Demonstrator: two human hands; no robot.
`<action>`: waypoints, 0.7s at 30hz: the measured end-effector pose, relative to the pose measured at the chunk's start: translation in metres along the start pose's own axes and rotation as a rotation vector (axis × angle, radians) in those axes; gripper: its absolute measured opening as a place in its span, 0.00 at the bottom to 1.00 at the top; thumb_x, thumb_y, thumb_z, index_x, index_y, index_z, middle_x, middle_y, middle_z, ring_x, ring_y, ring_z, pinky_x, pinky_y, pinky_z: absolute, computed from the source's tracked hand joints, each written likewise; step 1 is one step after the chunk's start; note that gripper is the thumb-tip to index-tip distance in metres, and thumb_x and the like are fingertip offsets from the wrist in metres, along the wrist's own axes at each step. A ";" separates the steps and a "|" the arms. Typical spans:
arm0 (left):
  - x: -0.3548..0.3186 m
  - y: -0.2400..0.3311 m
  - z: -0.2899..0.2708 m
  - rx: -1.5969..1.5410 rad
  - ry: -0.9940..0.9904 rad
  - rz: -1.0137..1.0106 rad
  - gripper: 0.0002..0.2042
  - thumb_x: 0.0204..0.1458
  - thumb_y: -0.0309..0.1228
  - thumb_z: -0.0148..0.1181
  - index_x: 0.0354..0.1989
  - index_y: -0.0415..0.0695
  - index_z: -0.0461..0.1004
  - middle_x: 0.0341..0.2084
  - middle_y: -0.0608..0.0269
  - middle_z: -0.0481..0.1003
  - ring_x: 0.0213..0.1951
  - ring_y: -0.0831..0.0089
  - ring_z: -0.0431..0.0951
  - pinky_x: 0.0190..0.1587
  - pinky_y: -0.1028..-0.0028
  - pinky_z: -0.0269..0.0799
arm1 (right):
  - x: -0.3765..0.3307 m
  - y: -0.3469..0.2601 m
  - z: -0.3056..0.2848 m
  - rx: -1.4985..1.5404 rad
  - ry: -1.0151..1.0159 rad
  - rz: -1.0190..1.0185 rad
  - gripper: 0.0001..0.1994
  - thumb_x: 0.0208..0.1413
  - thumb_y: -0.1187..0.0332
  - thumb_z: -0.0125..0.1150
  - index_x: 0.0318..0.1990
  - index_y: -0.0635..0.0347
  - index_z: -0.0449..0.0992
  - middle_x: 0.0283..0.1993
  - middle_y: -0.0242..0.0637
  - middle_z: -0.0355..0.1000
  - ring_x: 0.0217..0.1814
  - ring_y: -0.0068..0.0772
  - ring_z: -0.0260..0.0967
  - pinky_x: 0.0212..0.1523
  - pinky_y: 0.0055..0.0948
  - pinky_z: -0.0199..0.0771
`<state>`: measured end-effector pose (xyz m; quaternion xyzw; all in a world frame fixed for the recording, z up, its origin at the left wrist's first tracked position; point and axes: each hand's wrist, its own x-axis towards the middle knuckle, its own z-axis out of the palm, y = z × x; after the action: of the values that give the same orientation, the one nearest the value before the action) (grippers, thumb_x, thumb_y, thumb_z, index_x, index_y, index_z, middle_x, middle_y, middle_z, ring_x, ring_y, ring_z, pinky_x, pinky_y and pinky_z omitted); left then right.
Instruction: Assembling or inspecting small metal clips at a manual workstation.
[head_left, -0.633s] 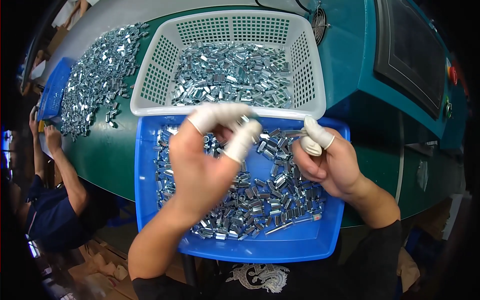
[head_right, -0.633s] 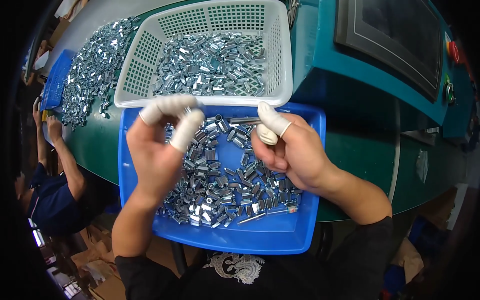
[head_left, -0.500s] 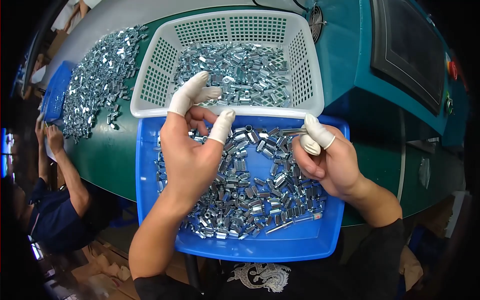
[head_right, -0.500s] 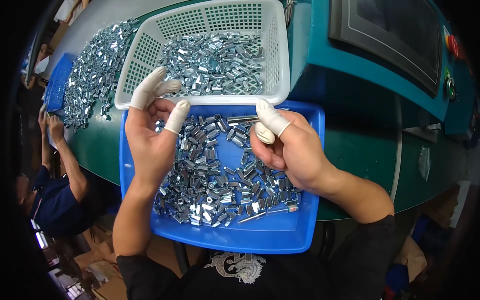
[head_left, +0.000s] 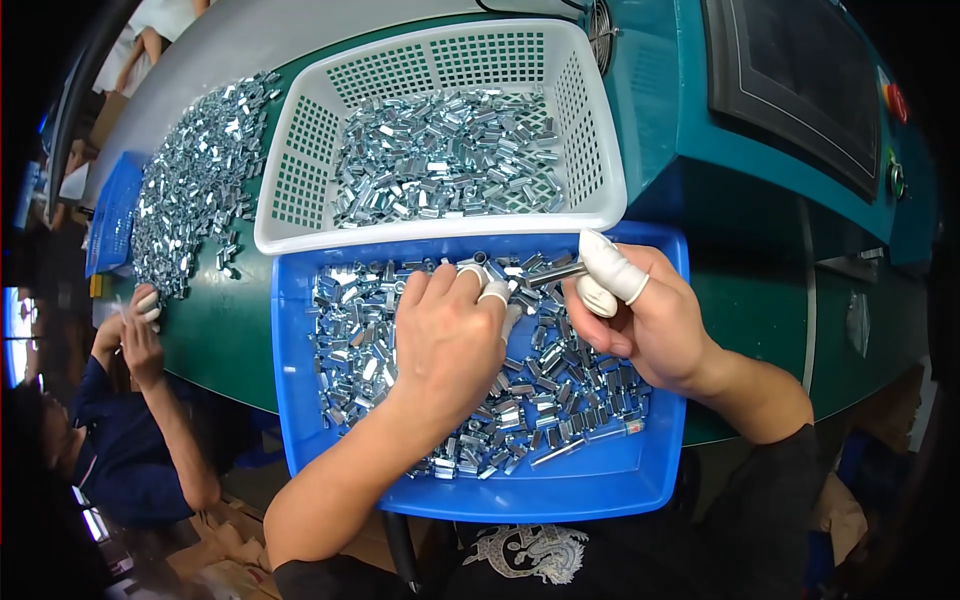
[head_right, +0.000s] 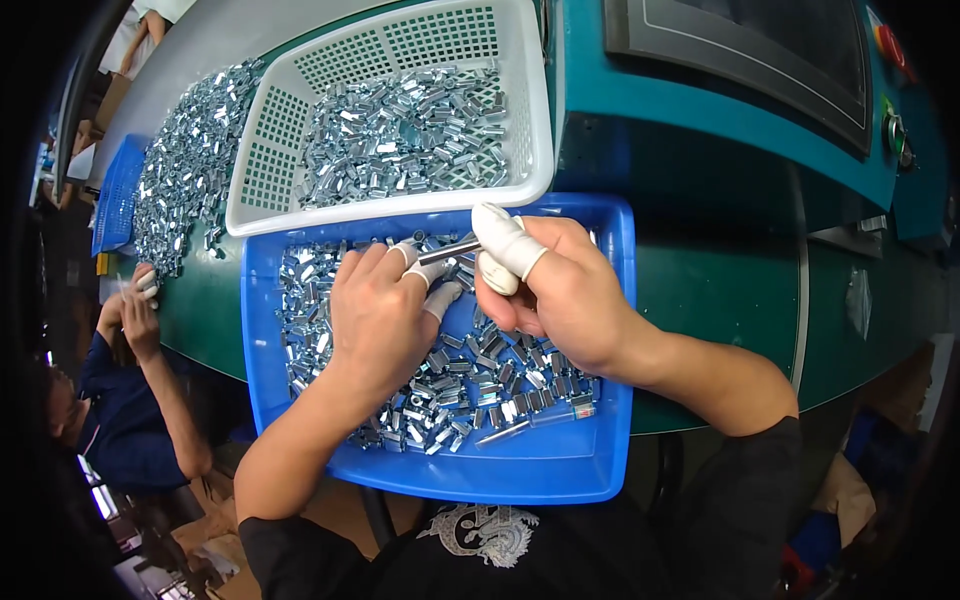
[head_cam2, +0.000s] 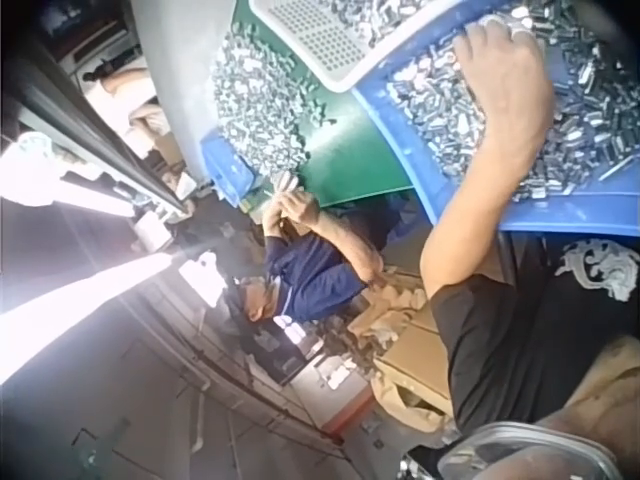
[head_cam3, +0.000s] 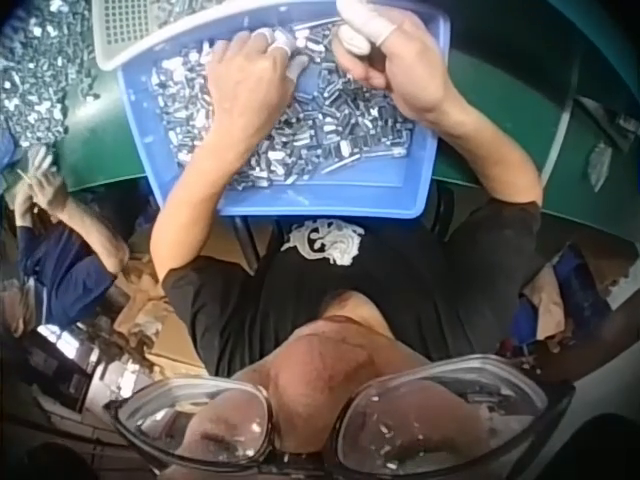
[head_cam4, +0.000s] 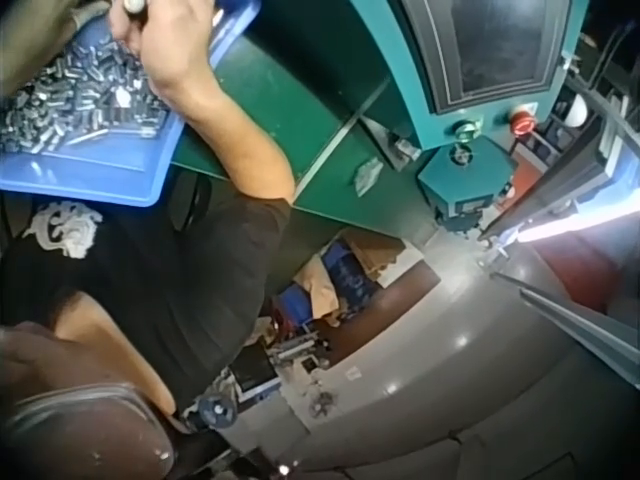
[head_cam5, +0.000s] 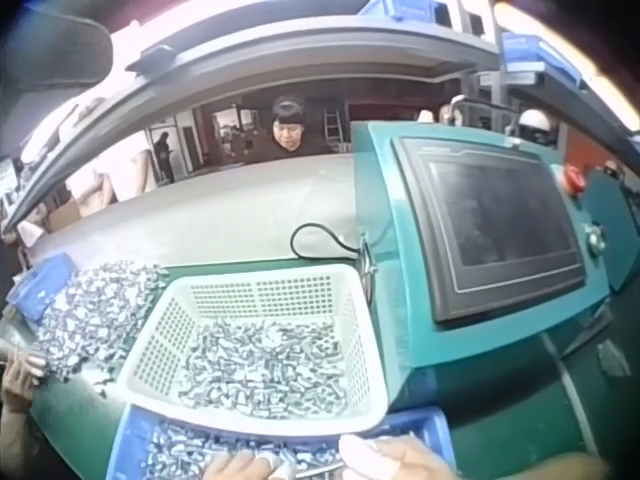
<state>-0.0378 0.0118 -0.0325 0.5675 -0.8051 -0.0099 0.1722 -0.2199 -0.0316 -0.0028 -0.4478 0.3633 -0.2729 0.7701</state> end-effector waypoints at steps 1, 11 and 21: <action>0.001 0.000 -0.001 0.003 0.000 -0.002 0.06 0.37 0.27 0.65 0.23 0.40 0.76 0.24 0.59 0.72 0.29 0.63 0.70 0.33 0.66 0.62 | 0.000 0.001 0.000 -0.019 -0.008 -0.015 0.23 0.64 0.54 0.35 0.21 0.59 0.65 0.14 0.31 0.60 0.11 0.14 0.45 0.14 0.17 0.46; 0.000 -0.009 -0.042 -0.823 -0.019 -0.391 0.07 0.41 0.22 0.66 0.30 0.38 0.75 0.28 0.63 0.77 0.33 0.78 0.74 0.37 0.79 0.67 | -0.002 0.004 0.003 -0.219 0.074 -0.186 0.23 0.64 0.55 0.36 0.20 0.58 0.65 0.15 0.27 0.62 0.14 0.12 0.49 0.17 0.16 0.49; -0.003 -0.005 -0.041 -0.870 0.060 -0.125 0.12 0.44 0.17 0.62 0.39 0.36 0.75 0.34 0.58 0.75 0.36 0.74 0.74 0.40 0.77 0.68 | -0.006 0.007 0.006 -0.324 0.028 -0.270 0.20 0.65 0.61 0.39 0.21 0.59 0.65 0.16 0.26 0.63 0.15 0.11 0.50 0.17 0.15 0.51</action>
<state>-0.0206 0.0196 0.0040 0.4898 -0.6850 -0.3418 0.4172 -0.2175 -0.0212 -0.0053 -0.6066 0.3496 -0.3179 0.6394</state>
